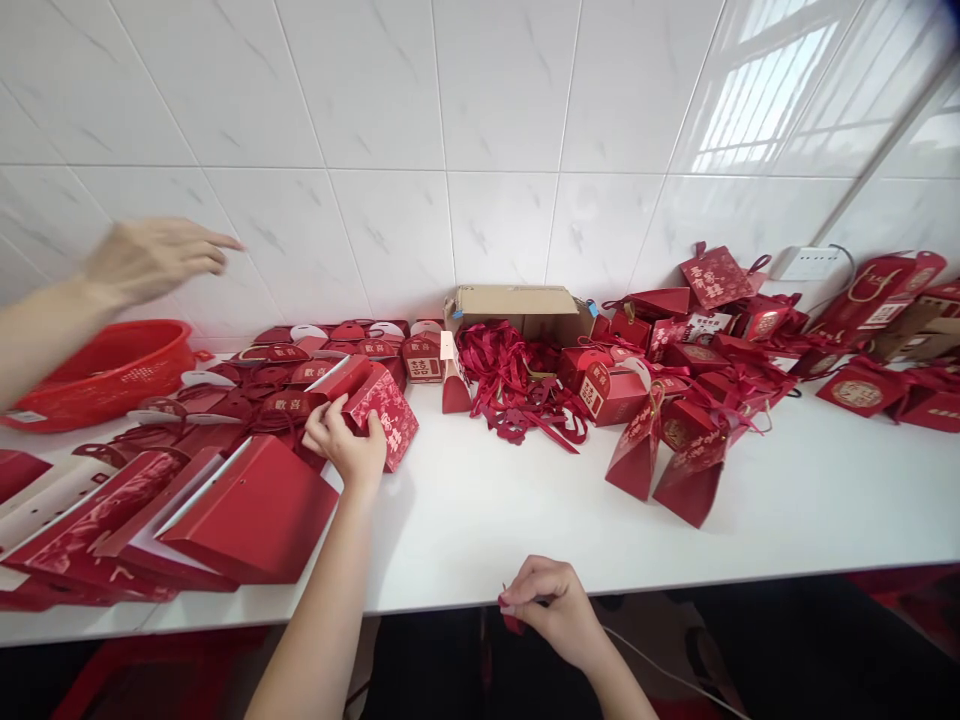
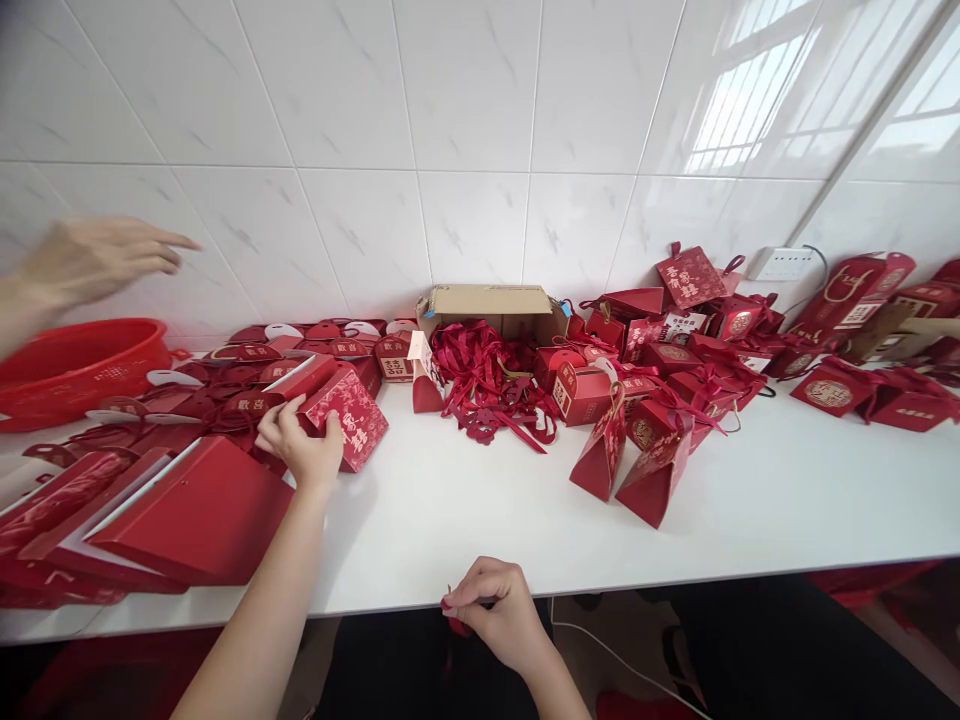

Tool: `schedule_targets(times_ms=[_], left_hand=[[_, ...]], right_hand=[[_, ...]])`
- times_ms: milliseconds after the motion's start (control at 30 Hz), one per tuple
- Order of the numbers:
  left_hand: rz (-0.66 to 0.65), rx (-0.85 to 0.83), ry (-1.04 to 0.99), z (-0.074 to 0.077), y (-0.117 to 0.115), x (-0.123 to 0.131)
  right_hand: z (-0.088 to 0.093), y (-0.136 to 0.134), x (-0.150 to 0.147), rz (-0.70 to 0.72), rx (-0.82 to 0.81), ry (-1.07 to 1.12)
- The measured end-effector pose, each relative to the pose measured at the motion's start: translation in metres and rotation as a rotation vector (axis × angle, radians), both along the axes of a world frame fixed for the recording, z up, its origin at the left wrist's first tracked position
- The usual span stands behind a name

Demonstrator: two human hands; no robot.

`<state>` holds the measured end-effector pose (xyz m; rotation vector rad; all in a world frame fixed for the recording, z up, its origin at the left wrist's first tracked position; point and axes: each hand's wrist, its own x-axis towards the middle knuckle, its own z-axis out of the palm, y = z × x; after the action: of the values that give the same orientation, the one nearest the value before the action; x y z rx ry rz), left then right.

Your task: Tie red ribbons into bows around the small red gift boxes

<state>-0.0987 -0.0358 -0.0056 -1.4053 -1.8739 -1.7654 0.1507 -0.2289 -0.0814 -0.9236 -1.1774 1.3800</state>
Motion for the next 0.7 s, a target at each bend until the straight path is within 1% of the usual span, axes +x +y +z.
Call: schedule_targets(times_ms=[100,200,267,367,500,600,700], left_hand=[[-0.048,0.005,0.003,0.001,0.001,-0.003],[-0.191,-0.032,-0.016,-0.003,-0.001,-0.004],[-0.299,-0.063,-0.038,-0.006,-0.009,0.001],[-0.482,-0.113,-0.063,-0.008,-0.038,0.020],[-0.769,-0.216,-0.052,-0.007,-0.090,0.051],[-0.873,-0.235,-0.066,-0.005,-0.117,0.065],[-0.979,-0.217,-0.133,-0.004,-0.129,0.073]], right_hand=[[0.001,-0.001,0.001,0.005,-0.007,0.004],[0.005,-0.001,0.003,0.025,0.000,0.047],[0.012,-0.001,0.004,0.025,0.032,0.052],[0.027,0.000,0.009,-0.036,0.127,-0.021],[0.050,0.005,0.016,-0.245,0.292,-0.206],[0.062,0.012,0.015,-0.311,0.371,-0.261],[0.070,0.021,0.004,-0.318,0.404,-0.233]])
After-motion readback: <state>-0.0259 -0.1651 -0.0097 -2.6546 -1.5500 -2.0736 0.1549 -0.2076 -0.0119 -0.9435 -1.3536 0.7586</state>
